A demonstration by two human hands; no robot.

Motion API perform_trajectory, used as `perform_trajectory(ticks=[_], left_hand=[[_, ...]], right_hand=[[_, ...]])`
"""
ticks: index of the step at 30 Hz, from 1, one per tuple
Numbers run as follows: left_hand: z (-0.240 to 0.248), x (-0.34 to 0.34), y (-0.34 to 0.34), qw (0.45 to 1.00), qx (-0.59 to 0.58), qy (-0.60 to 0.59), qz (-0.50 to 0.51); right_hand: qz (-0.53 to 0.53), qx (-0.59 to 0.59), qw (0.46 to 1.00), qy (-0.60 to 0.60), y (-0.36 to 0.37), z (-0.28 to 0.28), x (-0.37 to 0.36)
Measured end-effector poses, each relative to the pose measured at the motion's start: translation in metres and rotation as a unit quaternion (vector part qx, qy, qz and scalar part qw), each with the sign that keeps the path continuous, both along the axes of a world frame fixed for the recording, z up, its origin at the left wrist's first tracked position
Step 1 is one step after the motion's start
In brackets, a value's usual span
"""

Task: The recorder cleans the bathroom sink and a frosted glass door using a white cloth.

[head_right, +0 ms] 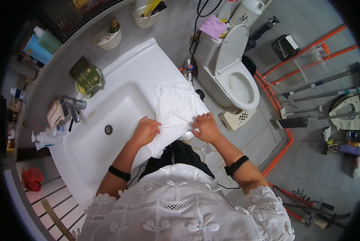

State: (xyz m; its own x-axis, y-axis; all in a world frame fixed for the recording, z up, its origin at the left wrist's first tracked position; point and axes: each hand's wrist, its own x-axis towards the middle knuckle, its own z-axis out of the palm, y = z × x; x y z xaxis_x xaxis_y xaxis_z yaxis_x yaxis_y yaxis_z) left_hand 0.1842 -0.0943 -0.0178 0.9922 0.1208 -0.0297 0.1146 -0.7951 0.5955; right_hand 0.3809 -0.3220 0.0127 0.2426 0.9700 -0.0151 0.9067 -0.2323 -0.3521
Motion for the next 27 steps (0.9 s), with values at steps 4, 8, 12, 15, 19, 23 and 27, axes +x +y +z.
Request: perform_trajectory(ticks=[4, 8, 12, 15, 19, 23, 27], left_hand=[[0.008, 0.021, -0.001, 1.000, -0.011, -0.001, 0.018], [-0.001, 0.060, -0.020, 0.985, 0.153, -0.067, 0.045], [-0.014, 0.072, -0.007, 0.975, 0.138, 0.001, 0.174], [-0.011, 0.079, -0.001, 0.972, 0.123, 0.000, 0.203], [-0.006, 0.103, 0.014, 0.959, 0.034, -0.051, 0.277], [-0.021, 0.123, 0.034, 0.926, 0.062, -0.066, 0.365], [-0.018, 0.139, 0.040, 0.922, 0.013, 0.019, 0.387]], right_hand=[[-0.070, -0.055, 0.996, 0.023, 0.039, 0.011, 0.013], [-0.077, 0.085, 0.993, -0.031, 0.081, -0.037, 0.012], [-0.160, -0.040, 0.978, -0.125, 0.091, -0.044, 0.035], [-0.218, -0.018, 0.973, -0.080, 0.078, -0.048, 0.059], [-0.265, 0.049, 0.963, -0.017, 0.082, -0.054, 0.083], [-0.376, 0.092, 0.917, 0.099, 0.107, -0.052, 0.085], [-0.385, 0.107, 0.908, 0.125, 0.115, -0.049, 0.084]])
